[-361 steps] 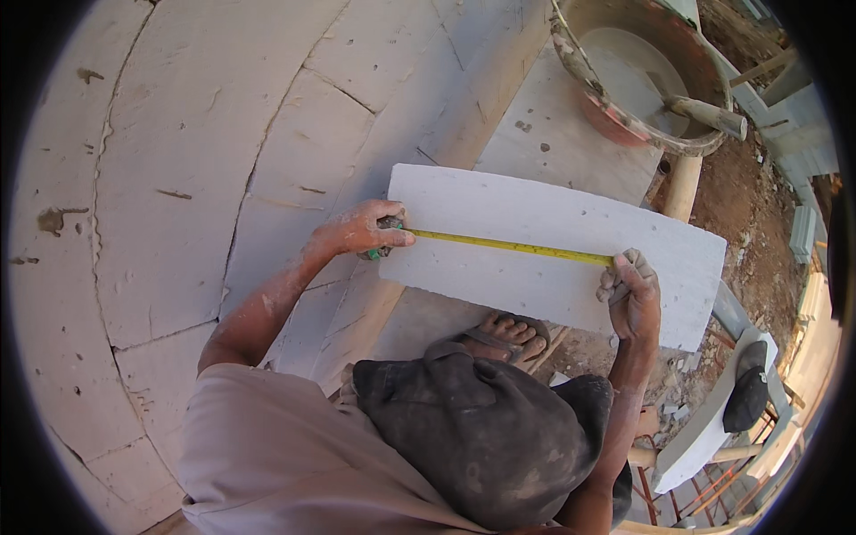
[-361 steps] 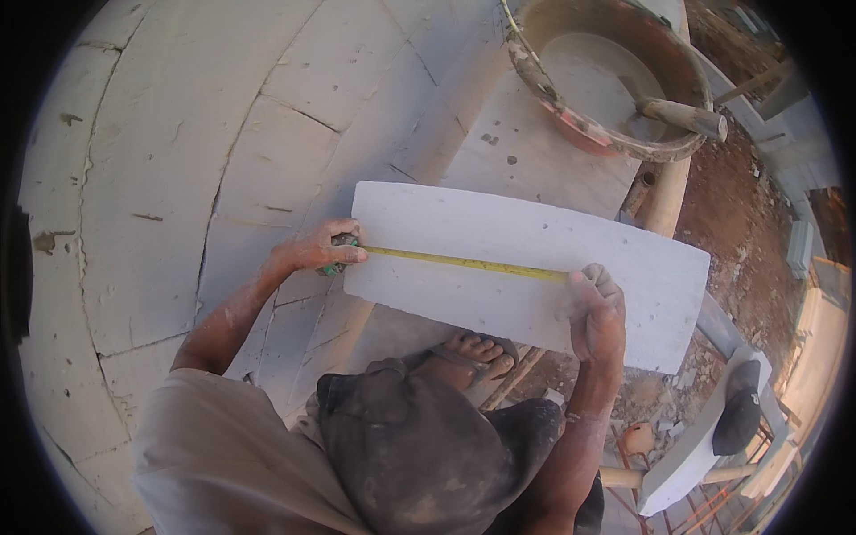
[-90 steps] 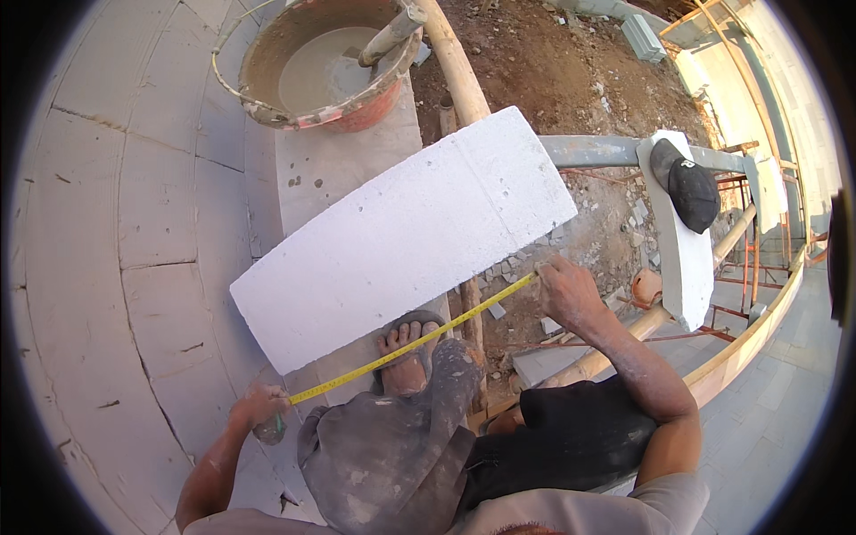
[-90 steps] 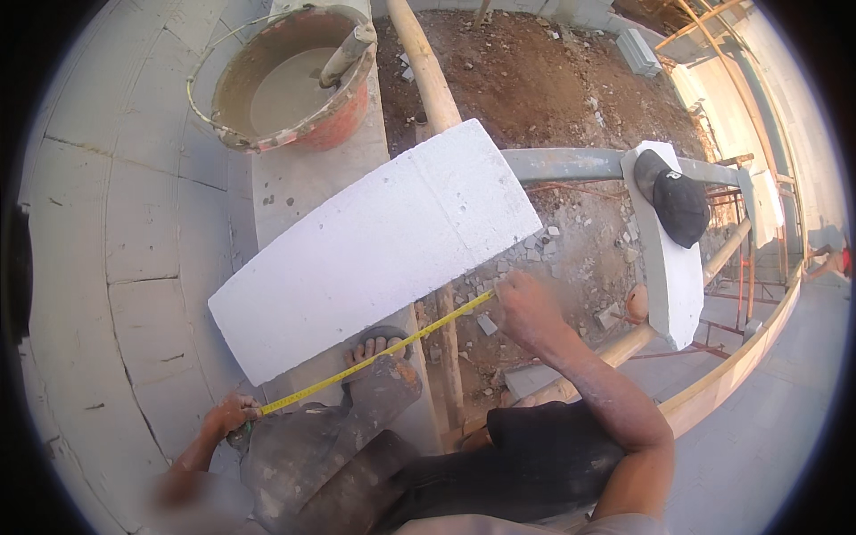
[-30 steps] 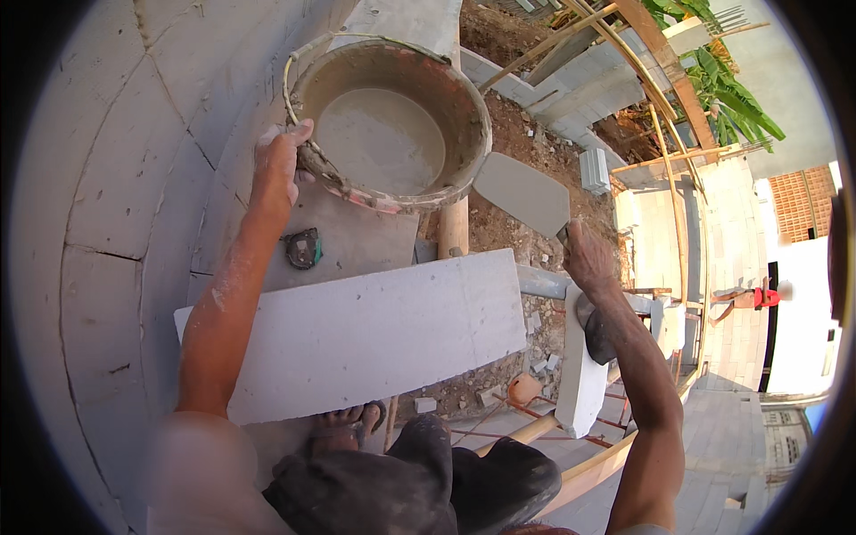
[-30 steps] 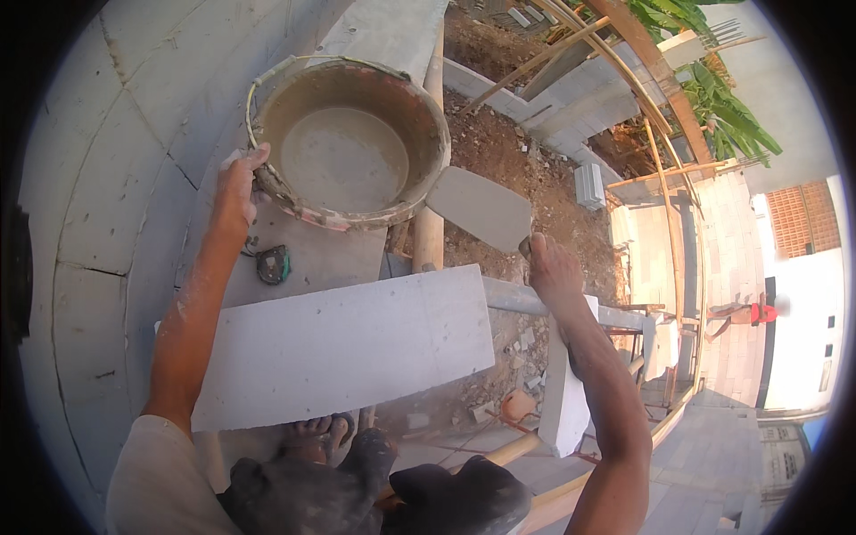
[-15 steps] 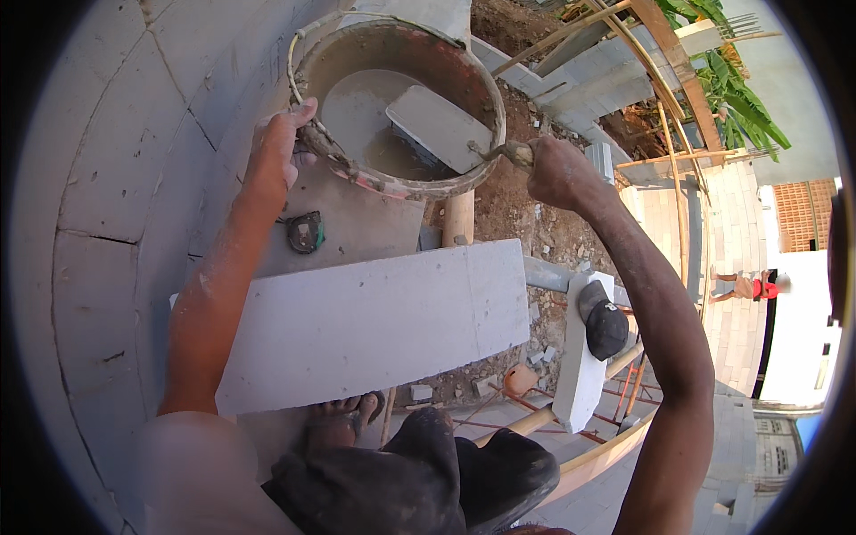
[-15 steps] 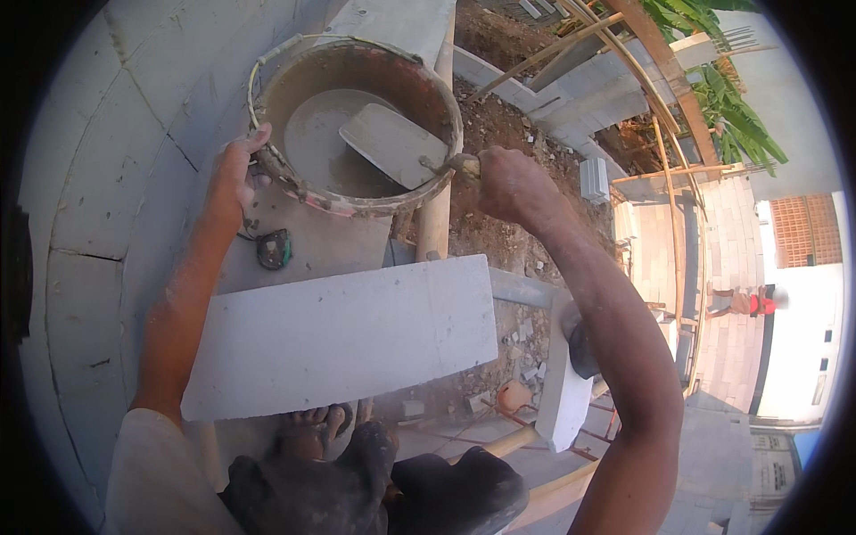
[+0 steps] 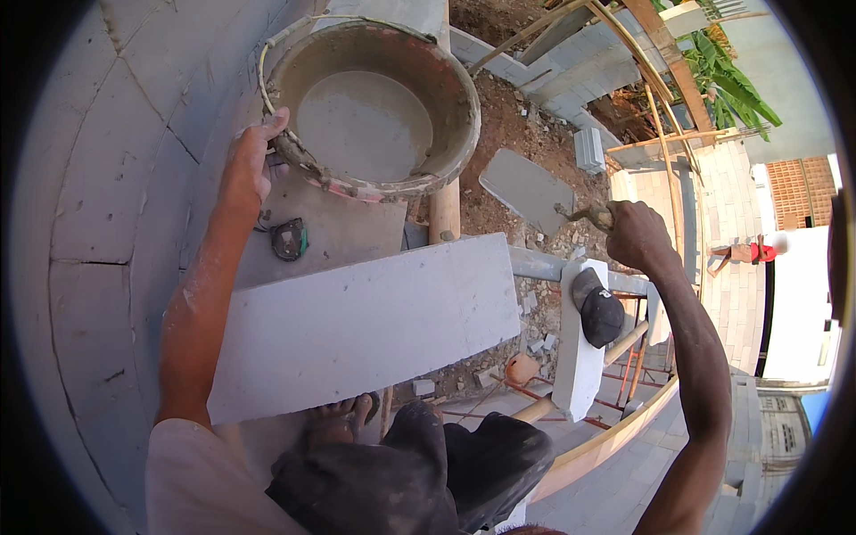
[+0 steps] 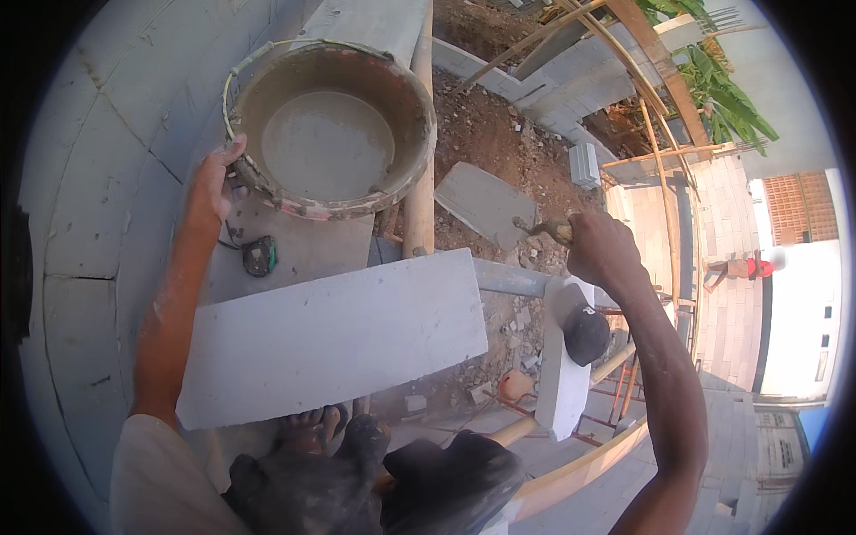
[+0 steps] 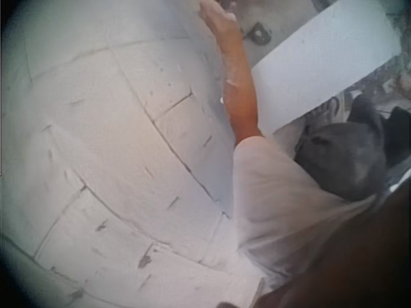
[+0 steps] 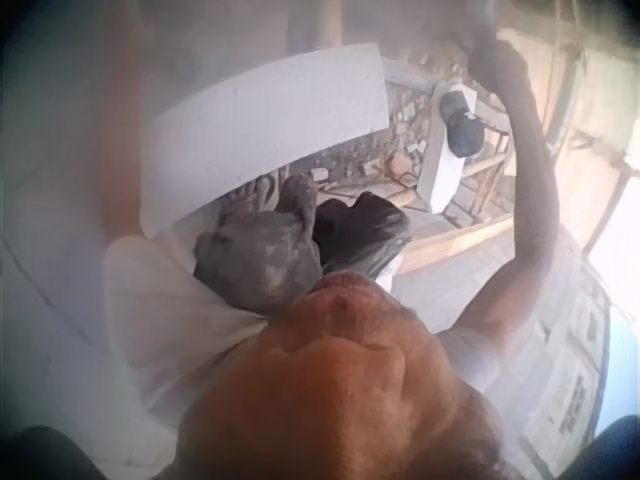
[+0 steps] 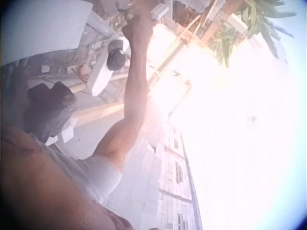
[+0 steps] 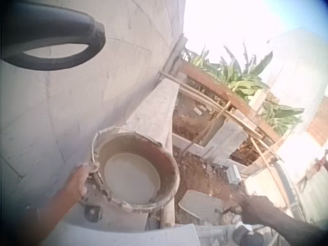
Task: The person applies mortar to white blocks using a trowel, measures the wall and blocks with a tape measure, and places the blocks onto a partially built wall. The person repeats this process for multiple blocks.
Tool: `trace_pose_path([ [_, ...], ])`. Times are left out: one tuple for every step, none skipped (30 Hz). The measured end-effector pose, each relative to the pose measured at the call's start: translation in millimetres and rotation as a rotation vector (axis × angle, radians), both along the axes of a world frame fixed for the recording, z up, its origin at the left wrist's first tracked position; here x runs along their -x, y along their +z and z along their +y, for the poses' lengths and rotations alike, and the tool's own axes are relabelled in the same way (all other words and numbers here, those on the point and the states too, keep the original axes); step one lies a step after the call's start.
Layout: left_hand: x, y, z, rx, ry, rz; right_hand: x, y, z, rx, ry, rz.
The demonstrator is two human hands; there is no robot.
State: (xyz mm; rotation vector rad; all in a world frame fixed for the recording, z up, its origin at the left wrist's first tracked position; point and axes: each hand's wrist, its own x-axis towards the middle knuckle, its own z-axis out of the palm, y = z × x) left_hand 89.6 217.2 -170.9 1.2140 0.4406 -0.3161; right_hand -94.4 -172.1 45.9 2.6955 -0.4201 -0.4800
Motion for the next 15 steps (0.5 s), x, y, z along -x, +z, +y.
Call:
trace_pose_path([
  [1,0,0,0.015,-0.001,0.001,7,3,-3,0.006,-0.054,-0.018],
  [2,1,-1,0.026,-0.007,0.008,12,5,-5,-0.070,-0.126,-0.070],
  [3,1,-2,0.019,0.001,0.020,12,0,-4,-0.154,-0.022,-0.195],
  [4,2,-4,0.010,0.009,0.031,10,-9,0,-0.243,0.097,-0.348],
  [4,3,-4,0.000,0.017,0.035,7,-21,5,-0.332,0.219,-0.507],
  [5,4,-5,-0.002,0.012,0.028,0,-40,10,-0.341,0.314,-0.563],
  [5,5,-5,-0.003,0.010,0.020,-10,-64,14,-0.354,0.435,-0.621],
  [5,5,-5,-0.004,0.009,0.016,-21,-93,20,-0.357,0.451,-0.621],
  [5,5,-5,-0.024,0.017,0.008,-31,-119,22,-0.378,0.523,-0.632],
  [5,5,-5,-0.048,0.024,0.004,-41,-138,17,-0.362,0.510,-0.544],
  [5,4,-4,-0.073,0.020,-0.002,-50,-158,12,-0.362,0.523,-0.462],
  [4,4,-4,-0.083,0.032,-0.009,-52,-174,6,-0.357,0.524,-0.379],
  [3,3,-3,-0.093,0.030,-0.018,-48,-184,-4,-0.349,0.512,-0.374],
  [2,2,-3,-0.116,0.034,-0.028,-38,-189,-17,-0.335,0.486,-0.369],
  [1,0,-2,-0.113,0.032,-0.014,-32,-189,-31,-0.310,0.471,-0.365],
])
